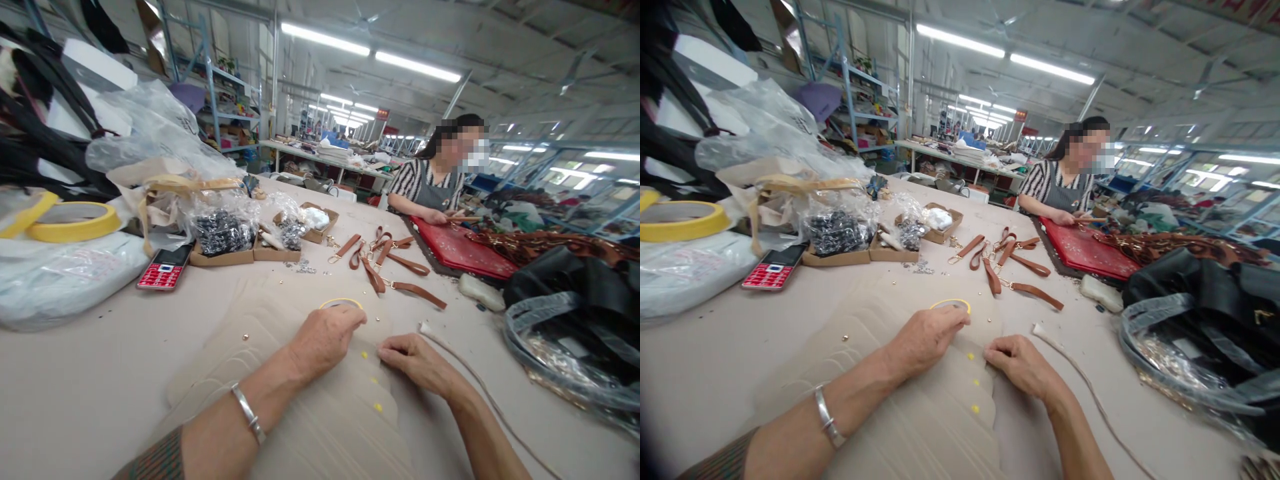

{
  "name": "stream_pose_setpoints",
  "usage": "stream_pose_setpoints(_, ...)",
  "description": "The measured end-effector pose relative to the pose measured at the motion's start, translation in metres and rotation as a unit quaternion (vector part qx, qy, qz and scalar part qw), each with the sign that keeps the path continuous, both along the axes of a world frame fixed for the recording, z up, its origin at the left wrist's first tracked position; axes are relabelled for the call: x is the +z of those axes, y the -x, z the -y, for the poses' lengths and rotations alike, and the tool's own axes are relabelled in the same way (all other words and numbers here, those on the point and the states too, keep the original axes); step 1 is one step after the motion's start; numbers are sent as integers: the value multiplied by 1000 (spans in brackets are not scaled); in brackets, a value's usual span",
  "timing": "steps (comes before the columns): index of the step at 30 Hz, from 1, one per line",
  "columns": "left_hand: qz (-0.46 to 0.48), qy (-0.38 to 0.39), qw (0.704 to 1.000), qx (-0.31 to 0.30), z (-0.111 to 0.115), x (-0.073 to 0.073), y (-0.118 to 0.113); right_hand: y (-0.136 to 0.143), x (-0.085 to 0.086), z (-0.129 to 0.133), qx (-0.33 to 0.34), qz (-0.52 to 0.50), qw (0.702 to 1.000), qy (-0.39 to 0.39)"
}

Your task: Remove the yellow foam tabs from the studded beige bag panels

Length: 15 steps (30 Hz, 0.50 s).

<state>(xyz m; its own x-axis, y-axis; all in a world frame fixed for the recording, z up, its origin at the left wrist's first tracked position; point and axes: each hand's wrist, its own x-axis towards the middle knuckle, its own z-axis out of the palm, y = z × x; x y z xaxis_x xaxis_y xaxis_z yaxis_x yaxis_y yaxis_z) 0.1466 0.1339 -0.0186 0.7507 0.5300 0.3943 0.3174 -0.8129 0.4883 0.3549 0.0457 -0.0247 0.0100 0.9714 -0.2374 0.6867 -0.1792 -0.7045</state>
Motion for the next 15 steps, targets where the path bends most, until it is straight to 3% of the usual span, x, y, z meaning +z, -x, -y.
stream_pose_setpoints(2,23,8,999,-20,2,0,0,-1,4,2,-45,-15,999,-25)
stream_pose_setpoints(5,30,13,999,-34,4,0,-1,7,8,2,-138,-13,976,-170)
stream_pose_setpoints(7,33,11,999,-31,5,0,-1,18,11,1,-113,-6,957,-266)
stream_pose_setpoints(10,42,2,999,-28,6,-2,0,32,14,-1,-19,40,928,-369)
stream_pose_setpoints(15,43,-2,999,-25,8,-2,-1,44,11,-2,35,98,895,-433)
